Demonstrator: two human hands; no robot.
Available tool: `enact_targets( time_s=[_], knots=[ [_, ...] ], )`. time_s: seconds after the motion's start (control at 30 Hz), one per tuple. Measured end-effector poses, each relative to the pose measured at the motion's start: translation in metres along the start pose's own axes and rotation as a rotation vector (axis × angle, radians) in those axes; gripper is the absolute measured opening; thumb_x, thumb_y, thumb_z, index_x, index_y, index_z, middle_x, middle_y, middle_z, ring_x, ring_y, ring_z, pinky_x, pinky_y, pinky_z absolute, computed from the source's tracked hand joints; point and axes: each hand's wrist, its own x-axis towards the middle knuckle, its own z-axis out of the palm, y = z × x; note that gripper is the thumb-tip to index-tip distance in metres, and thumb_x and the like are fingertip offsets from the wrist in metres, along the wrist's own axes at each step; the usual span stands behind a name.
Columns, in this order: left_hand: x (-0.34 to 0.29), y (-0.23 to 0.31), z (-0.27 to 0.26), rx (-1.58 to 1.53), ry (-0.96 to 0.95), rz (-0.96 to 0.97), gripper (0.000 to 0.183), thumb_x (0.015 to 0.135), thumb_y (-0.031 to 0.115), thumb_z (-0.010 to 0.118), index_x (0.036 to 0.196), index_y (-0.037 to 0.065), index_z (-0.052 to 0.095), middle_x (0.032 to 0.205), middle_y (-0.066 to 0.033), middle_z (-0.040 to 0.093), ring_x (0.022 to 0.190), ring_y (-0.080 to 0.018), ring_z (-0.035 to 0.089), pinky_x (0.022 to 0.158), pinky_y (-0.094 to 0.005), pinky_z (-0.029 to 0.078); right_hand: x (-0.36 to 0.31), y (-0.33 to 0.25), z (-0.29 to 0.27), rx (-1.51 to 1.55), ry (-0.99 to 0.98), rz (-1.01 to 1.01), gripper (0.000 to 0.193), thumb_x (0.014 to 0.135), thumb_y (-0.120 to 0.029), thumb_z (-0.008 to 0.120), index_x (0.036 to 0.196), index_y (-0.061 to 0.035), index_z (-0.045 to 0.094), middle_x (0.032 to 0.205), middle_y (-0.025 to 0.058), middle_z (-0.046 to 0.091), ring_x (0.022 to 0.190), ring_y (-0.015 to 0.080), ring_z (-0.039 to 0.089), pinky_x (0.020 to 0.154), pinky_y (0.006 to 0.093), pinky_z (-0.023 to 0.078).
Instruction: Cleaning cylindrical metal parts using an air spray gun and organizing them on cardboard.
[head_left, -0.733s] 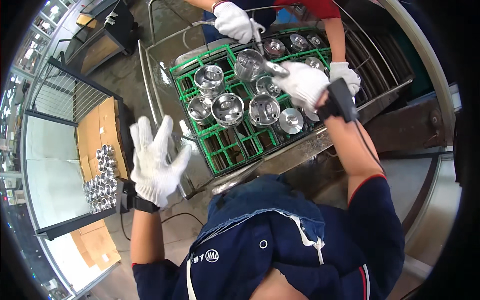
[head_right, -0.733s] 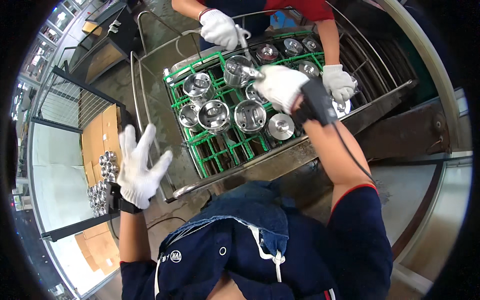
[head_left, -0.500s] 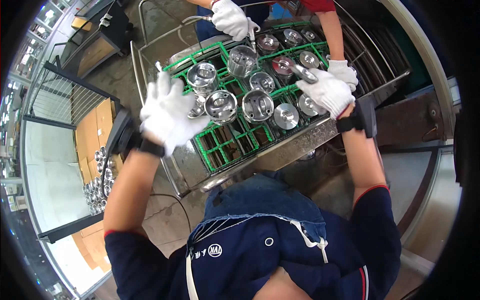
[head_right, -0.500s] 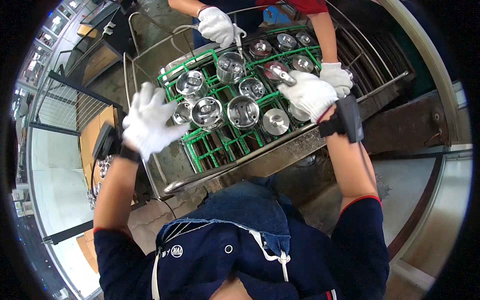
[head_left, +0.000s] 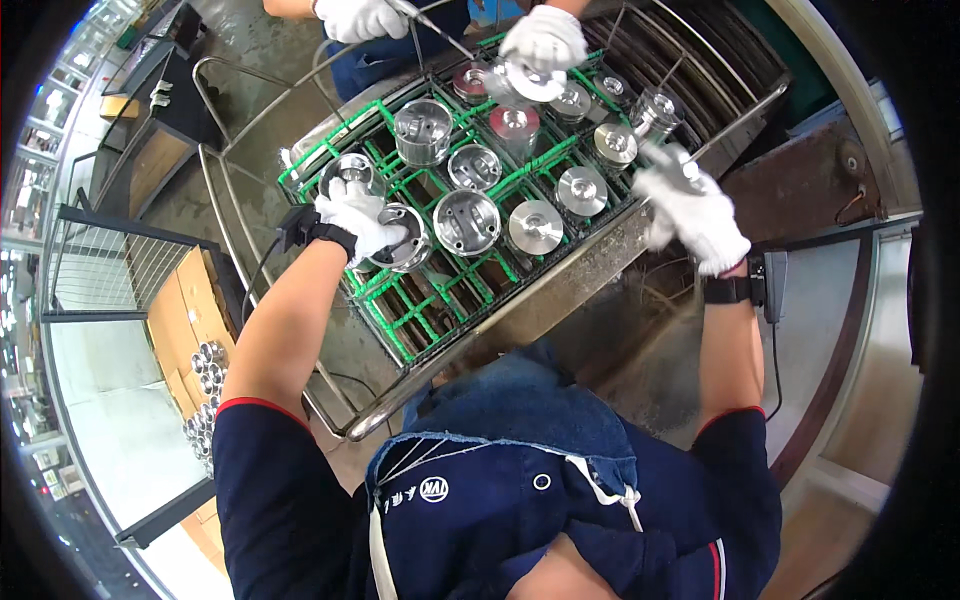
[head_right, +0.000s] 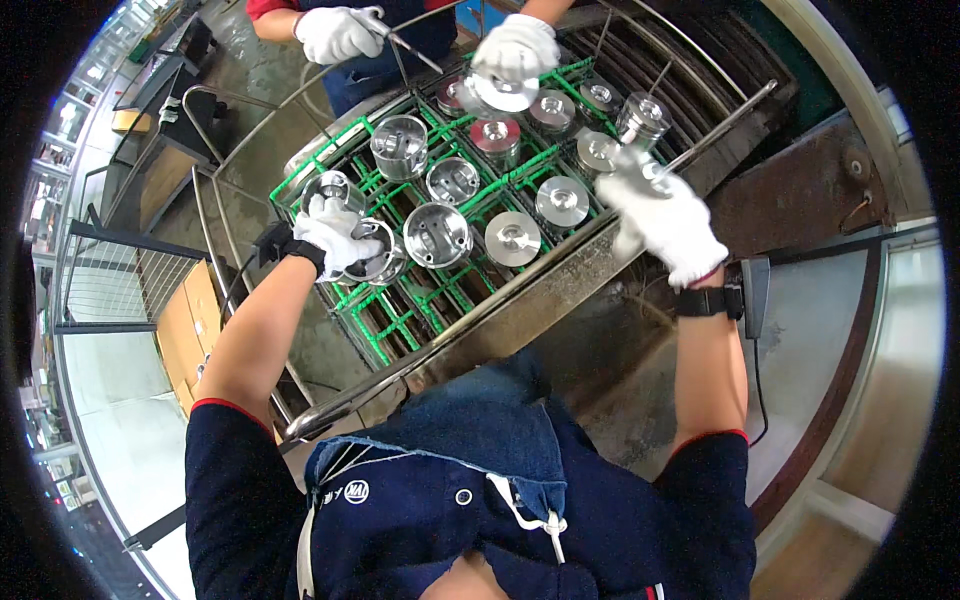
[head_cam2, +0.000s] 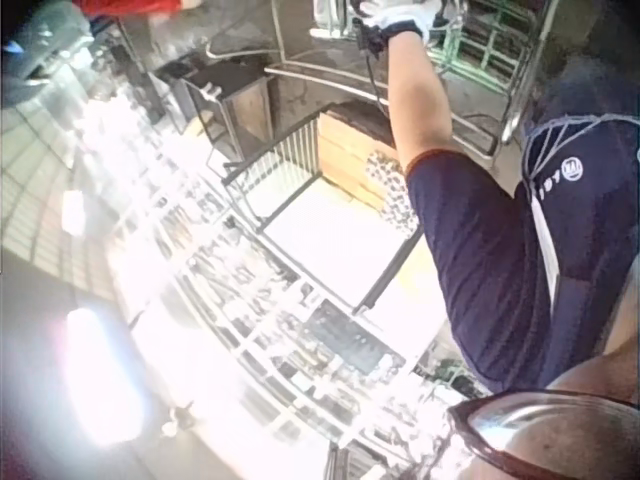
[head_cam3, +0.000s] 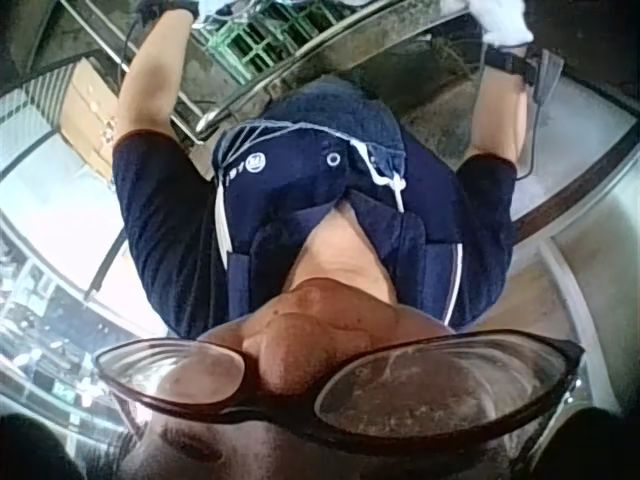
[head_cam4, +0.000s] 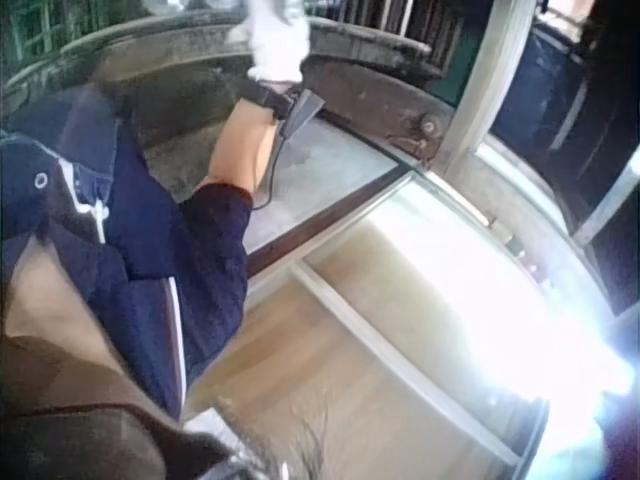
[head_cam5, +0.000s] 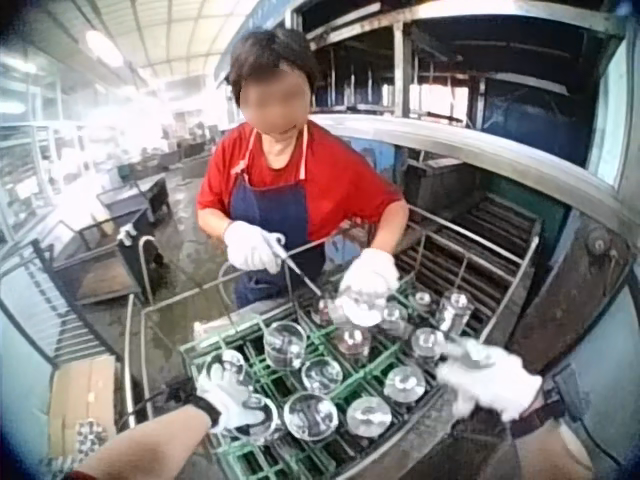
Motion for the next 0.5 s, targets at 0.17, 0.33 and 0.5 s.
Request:
enact_targets(
  time_s=[0.17, 0.33, 0.5],
  knots=[
    [0.014, 0.003, 0.003, -0.004, -0.056, -0.036, 0.066, 0.078, 0.066, 0.061, 0.122, 0.017, 0.071, 0.145, -0.0171, 0.051, 0.135, -0.0390, 0.042, 0.108, -0.0552, 0.031, 0.038, 0.029, -0.015, -0.004, 0.375, -0.387, 0.042, 0.094, -0.032, 0.070, 0.128, -0.0070, 0.065, 0.088, -0.0017, 0.064, 0.071, 0.0087, 0.059, 0.062, 0.0278, 0.048],
    [0.008, 0.001, -0.001, 0.062, -0.039, 0.002, 0.068, 0.081, 0.068, 0.057, 0.113, 0.010, 0.073, 0.127, -0.0173, 0.065, 0.117, -0.0325, 0.062, 0.096, -0.0432, 0.048, 0.061, 0.076, -0.010, -0.612, 0.618, -0.574, 0.063, 0.085, -0.036, 0.077, 0.132, 0.0011, 0.058, 0.121, 0.0174, 0.067, 0.109, 0.0240, 0.063, 0.094, 0.0336, 0.049],
    [0.009, 0.004, -0.003, -0.037, -0.078, 0.006, 0.055, 0.084, 0.054, 0.057, 0.113, 0.011, 0.074, 0.122, -0.0149, 0.069, 0.111, -0.0301, 0.067, 0.092, -0.0443, 0.052, 0.024, 0.064, 0.001, -0.749, 0.902, -0.326, 0.108, 0.066, -0.051, 0.087, 0.146, 0.0032, 0.039, 0.144, 0.0275, 0.048, 0.134, 0.0391, 0.046, 0.115, 0.0505, 0.031]
  ],
)
